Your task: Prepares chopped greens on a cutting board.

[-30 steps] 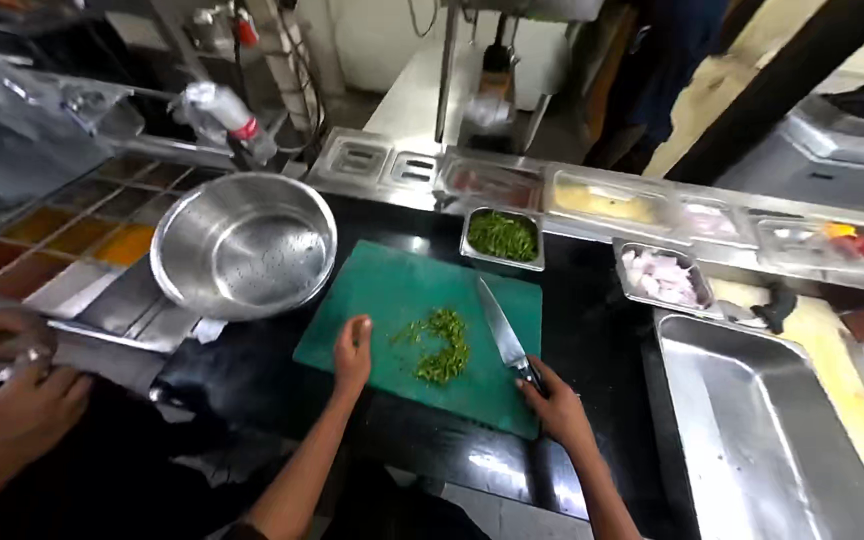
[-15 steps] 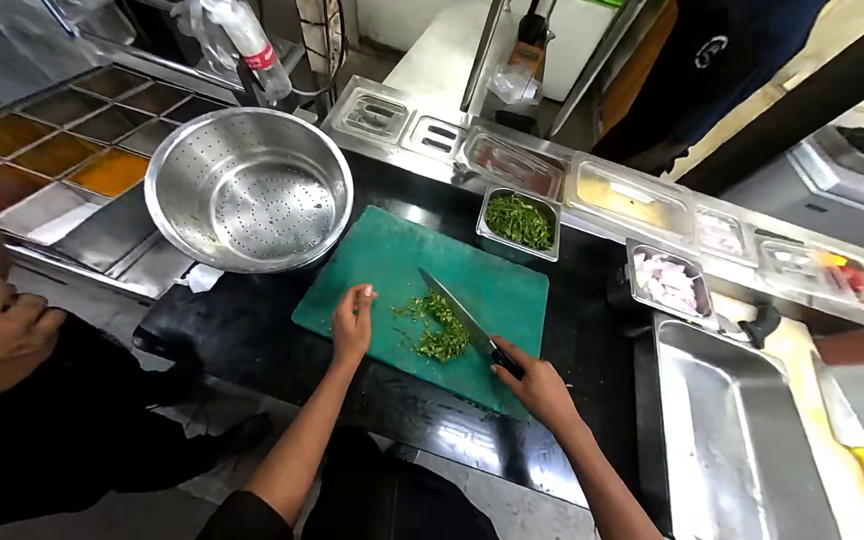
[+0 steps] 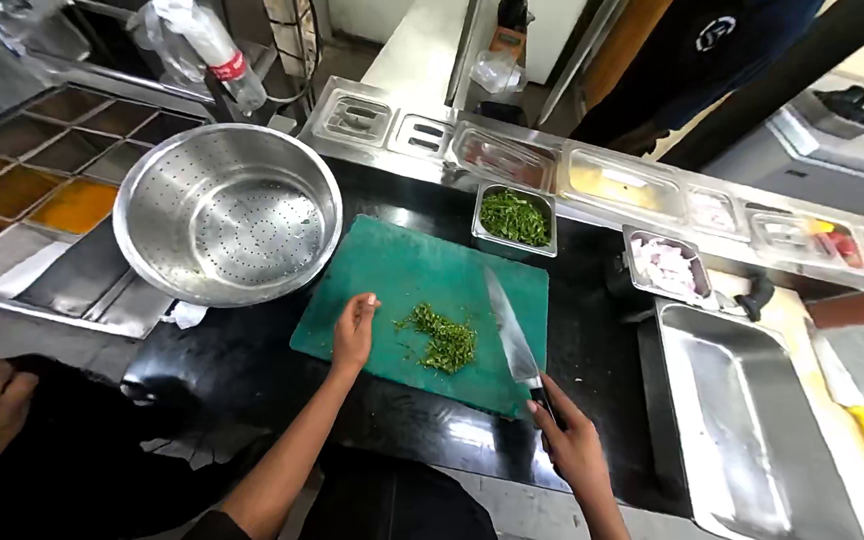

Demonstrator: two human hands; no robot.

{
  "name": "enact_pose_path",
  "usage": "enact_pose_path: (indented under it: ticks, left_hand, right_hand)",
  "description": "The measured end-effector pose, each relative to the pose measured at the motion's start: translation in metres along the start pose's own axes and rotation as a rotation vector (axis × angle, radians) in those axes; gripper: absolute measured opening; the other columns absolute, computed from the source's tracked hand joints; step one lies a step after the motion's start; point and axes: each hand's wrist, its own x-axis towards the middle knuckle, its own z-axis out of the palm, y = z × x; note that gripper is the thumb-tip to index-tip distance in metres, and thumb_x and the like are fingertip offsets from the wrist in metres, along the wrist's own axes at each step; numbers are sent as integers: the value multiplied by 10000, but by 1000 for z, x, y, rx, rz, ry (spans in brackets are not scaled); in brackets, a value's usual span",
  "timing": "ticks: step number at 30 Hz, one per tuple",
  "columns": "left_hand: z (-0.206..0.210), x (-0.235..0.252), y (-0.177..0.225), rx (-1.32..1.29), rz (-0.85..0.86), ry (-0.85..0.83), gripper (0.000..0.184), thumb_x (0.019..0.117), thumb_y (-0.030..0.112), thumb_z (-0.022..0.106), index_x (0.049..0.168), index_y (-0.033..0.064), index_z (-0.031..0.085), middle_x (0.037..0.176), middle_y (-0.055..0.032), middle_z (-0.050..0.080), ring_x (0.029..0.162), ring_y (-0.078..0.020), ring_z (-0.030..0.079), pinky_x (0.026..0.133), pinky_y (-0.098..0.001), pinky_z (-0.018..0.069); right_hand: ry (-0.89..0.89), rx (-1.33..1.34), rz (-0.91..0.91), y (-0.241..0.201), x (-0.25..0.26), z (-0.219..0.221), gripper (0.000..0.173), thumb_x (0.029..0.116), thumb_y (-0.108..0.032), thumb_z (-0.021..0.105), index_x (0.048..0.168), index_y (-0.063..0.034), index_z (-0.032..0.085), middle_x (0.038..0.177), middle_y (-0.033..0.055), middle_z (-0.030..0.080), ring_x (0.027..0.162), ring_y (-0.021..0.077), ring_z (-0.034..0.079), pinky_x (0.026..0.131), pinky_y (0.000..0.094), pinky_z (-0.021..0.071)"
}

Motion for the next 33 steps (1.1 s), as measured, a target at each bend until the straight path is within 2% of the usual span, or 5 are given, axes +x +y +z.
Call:
enact_pose_path:
  ticks: [4, 8, 16, 25, 33]
  left_hand:
    - [-2, 25, -5, -7, 84, -185, 400, 1108, 261, 422, 1346, -18, 583, 1291, -187, 659, 1200, -285, 638, 1059, -480, 486]
    - [2, 60, 0, 150, 239, -389, 422, 1106, 287, 425, 1333, 3, 639, 1363, -174, 637, 1305, -293, 585, 1137, -488, 431]
    - [48, 54, -3, 294, 519, -628, 396, 1081, 288, 496, 1317, 16, 661, 1407, -144, 617, 1431, -339, 452, 1207, -490, 337]
    - [76, 8, 1, 190, 537, -648, 385, 1029, 285, 589, 1356, 95, 663, 1481, -152, 551, 1391, -360, 489, 1137, -525, 410]
    - [75, 11, 9, -1, 396, -541, 237, 1011, 196, 616, 1176, 113, 764, 1425, -89, 592, 1330, -265, 536, 1079, -461, 469]
  right_hand:
    - [119, 332, 272, 3, -43, 24, 564, 1018, -133, 581, 1549, -37, 415, 682, 45, 625, 421, 93, 504, 369, 249, 439]
    - [167, 452, 330, -6, -87, 75, 583, 1034, -118, 530, 1567, 13, 334, 685, 68, 631, 419, 104, 516, 376, 278, 466]
    - [328, 525, 404, -70, -101, 178, 573, 1010, -87, 575, 1543, 13, 389, 714, 65, 645, 434, 78, 513, 392, 252, 458]
    - [430, 419, 450, -127, -71, 226, 569, 1011, -121, 601, 1537, -6, 417, 817, 84, 690, 479, 89, 544, 435, 271, 481]
    - [393, 385, 450, -154, -65, 221, 588, 1007, -158, 624, 1547, -40, 423, 850, 84, 699, 498, 94, 565, 451, 280, 502]
